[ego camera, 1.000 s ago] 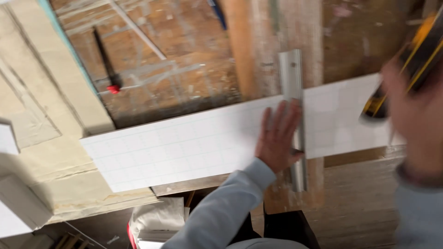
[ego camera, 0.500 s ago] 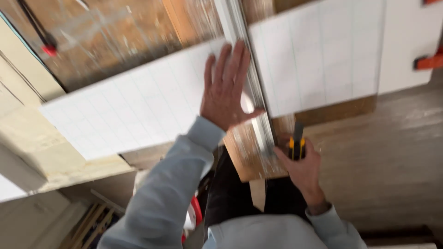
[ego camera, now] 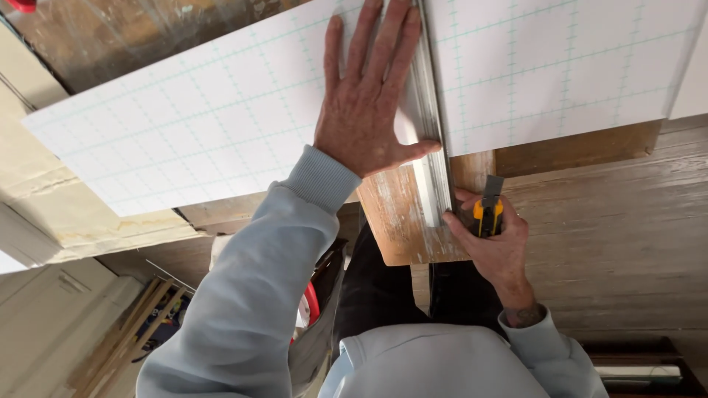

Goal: Measuring and cutting a white foam board with a utility knife.

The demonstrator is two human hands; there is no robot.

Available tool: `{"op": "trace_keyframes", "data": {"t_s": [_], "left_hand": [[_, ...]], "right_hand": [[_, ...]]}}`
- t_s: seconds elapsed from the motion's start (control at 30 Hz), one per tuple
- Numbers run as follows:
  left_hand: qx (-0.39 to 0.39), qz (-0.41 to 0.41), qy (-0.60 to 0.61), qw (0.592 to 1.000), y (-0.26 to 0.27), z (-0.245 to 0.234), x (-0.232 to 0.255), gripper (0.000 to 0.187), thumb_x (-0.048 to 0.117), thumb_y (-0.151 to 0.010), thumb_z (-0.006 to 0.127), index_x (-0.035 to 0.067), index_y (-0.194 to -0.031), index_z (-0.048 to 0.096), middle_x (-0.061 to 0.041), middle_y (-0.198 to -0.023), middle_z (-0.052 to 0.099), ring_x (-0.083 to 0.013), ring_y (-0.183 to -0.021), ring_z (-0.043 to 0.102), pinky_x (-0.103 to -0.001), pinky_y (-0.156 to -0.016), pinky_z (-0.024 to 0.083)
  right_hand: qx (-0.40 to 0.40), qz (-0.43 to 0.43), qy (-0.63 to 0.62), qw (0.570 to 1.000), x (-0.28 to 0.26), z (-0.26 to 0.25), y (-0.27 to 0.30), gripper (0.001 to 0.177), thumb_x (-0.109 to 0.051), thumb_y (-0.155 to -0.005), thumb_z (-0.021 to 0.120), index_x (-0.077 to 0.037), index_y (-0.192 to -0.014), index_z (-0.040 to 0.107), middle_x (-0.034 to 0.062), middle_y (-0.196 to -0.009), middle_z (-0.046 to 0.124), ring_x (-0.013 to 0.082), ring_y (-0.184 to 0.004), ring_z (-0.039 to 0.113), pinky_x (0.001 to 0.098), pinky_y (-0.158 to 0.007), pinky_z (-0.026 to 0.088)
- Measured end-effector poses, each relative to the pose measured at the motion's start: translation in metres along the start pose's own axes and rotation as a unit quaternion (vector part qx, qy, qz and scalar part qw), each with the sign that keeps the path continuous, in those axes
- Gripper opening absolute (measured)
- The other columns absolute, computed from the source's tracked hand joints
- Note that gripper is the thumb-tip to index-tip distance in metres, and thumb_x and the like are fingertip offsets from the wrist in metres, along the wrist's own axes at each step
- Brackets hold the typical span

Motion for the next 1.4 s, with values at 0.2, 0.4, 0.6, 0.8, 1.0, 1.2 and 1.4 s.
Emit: {"op": "trace_keyframes", "data": {"t_s": [0.2,0.4,0.6,0.8,1.0,1.2,1.4], "left_hand": [[-0.049,-0.015,-0.016,0.999,0.001,0.001,0.0,0.155,0.096,-0.059,0.082,0.008,-0.165,0.012,-0.015,-0.172,0.01,-0.0372,-0.161,0.011,-0.065,-0.133,0.004],[-0.028,-0.004,-0.02,0.999,0.002,0.002,-0.001,0.154,0.097,-0.061,0.085,0.01,-0.166,0.013,-0.013,-0.171,0.015,-0.0362,-0.161,0.015,-0.064,-0.132,0.005],[-0.021,-0.004,-0.006,1.0,0.002,0.001,0.0,0.152,0.093,-0.06,0.088,0.012,-0.165,0.014,-0.012,-0.171,0.019,-0.0355,-0.16,0.016,-0.064,-0.133,0.004],[-0.021,-0.002,-0.006,1.0,0.002,0.002,0.0,0.152,0.092,-0.06,0.089,0.012,-0.165,0.014,-0.013,-0.171,0.018,-0.0361,-0.16,0.016,-0.064,-0.132,0.004],[-0.025,-0.004,-0.013,1.0,0.003,0.004,-0.001,0.152,0.093,-0.06,0.087,0.012,-0.166,0.013,-0.013,-0.172,0.016,-0.0356,-0.161,0.015,-0.064,-0.133,0.004],[-0.039,-0.008,-0.014,0.999,0.0,0.001,-0.001,0.154,0.096,-0.059,0.086,0.012,-0.165,0.012,-0.013,-0.172,0.014,-0.0358,-0.161,0.014,-0.064,-0.132,0.004],[-0.035,-0.004,-0.02,0.999,0.001,0.002,-0.001,0.155,0.096,-0.06,0.086,0.012,-0.166,0.011,-0.013,-0.172,0.013,-0.0359,-0.161,0.013,-0.064,-0.133,0.004]], "right_hand": [[-0.007,0.0,-0.009,1.0,0.003,0.002,0.001,0.029,0.0,-0.087,0.083,-0.004,-0.104,0.06,0.0138,-0.12,0.075,0.0129,-0.108,0.07,0.0293,-0.092,0.06],[-0.012,0.004,0.008,1.0,0.009,0.001,0.002,0.033,-0.001,-0.087,0.084,-0.003,-0.112,0.063,0.0135,-0.121,0.073,0.0148,-0.109,0.069,0.0302,-0.096,0.059],[-0.027,0.018,-0.001,0.999,0.004,0.003,-0.002,0.051,-0.004,-0.087,0.082,-0.002,-0.135,0.063,0.0114,-0.123,0.073,0.0158,-0.115,0.069,0.0309,-0.1,0.059],[-0.031,-0.01,0.071,0.997,0.0,0.002,-0.002,0.049,-0.007,-0.087,0.084,-0.002,-0.132,0.066,0.0091,-0.115,0.075,0.0133,-0.106,0.071,0.0288,-0.094,0.06],[-0.031,-0.004,0.073,0.997,0.001,0.003,-0.002,0.048,-0.007,-0.087,0.084,-0.003,-0.132,0.068,0.0088,-0.112,0.076,0.0118,-0.101,0.071,0.028,-0.09,0.06],[-0.035,0.0,0.064,0.997,0.001,0.003,-0.002,0.048,-0.007,-0.088,0.083,-0.002,-0.133,0.067,0.0101,-0.117,0.076,0.0132,-0.104,0.071,0.0286,-0.092,0.06],[-0.043,-0.001,0.054,0.998,0.0,0.003,-0.002,0.048,-0.009,-0.087,0.083,-0.001,-0.131,0.067,0.0104,-0.116,0.076,0.0142,-0.103,0.073,0.0294,-0.09,0.062]]}}
Point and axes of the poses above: each hand's wrist, its own y-axis away from the middle knuckle, its own z-axis out of the palm, x = y × z, the point moved 6 cm from there along -y, towards the middle knuckle
